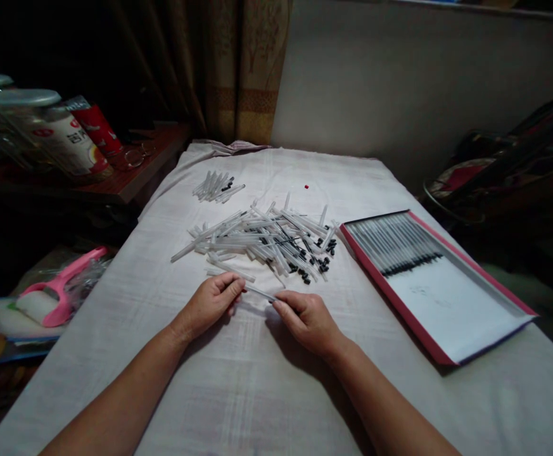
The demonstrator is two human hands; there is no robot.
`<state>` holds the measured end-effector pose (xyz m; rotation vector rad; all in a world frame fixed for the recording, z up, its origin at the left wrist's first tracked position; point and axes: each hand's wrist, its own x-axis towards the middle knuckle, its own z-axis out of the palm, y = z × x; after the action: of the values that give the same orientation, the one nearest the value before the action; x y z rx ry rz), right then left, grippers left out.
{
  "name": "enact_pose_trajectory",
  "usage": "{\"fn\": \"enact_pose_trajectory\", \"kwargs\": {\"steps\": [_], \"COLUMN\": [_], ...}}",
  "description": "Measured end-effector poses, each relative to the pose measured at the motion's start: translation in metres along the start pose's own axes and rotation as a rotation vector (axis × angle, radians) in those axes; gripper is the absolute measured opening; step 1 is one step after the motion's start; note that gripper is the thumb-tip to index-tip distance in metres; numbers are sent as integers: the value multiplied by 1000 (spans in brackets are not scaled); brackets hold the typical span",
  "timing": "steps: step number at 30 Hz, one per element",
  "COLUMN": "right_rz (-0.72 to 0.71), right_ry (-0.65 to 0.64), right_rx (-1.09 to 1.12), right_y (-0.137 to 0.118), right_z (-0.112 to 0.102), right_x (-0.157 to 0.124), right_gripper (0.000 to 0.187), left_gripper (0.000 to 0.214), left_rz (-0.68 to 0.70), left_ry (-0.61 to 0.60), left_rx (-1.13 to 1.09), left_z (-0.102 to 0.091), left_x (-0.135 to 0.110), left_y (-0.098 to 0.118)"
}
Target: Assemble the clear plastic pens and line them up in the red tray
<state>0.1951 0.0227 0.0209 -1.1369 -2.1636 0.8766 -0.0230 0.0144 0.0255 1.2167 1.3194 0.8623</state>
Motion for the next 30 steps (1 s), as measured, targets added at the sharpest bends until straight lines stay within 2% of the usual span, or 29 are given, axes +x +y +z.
{"fn": "enact_pose_trajectory", "kwargs": {"steps": [5, 8, 10, 13, 15, 17, 19, 22, 25, 30], "right_rz": [10, -65, -81, 16, 172, 388, 562, 723, 809, 836], "right_ry": [86, 267, 428, 635, 731, 793, 790, 723, 634, 557], "right_rx": [-83, -102, -112, -181, -268, -409, -563, -703, -738, -783], "right_y": [-8, -4, 5, 35, 63, 93, 120, 145, 153, 159], "right_z": [-5, -23, -45, -96, -135, -171, -197, -211, -207, -196], "right_x": [3, 3, 2, 0, -1, -1, 0, 5, 13, 22], "right_gripper": [18, 18, 18, 22, 27, 30, 31, 34, 36, 36], "left_gripper": [49, 53, 53, 50, 51, 52, 52, 52, 52, 52], "left_rz": [-18, -31, -36, -53, -58, -58, -63, -80, -94, -93], "left_ry": [57, 66, 62, 51, 43, 49, 61, 78, 86, 88], "left_rx": [-151, -204, -209, -189, -177, -169, -161, -152, -143, -124], "left_z": [-1, -4, -6, -8, -8, -8, -7, -6, -7, -6], "left_x": [2, 2, 2, 2, 3, 3, 3, 3, 4, 4], "left_y": [1, 3, 2, -1, -3, -3, -1, 3, 4, 2]}}
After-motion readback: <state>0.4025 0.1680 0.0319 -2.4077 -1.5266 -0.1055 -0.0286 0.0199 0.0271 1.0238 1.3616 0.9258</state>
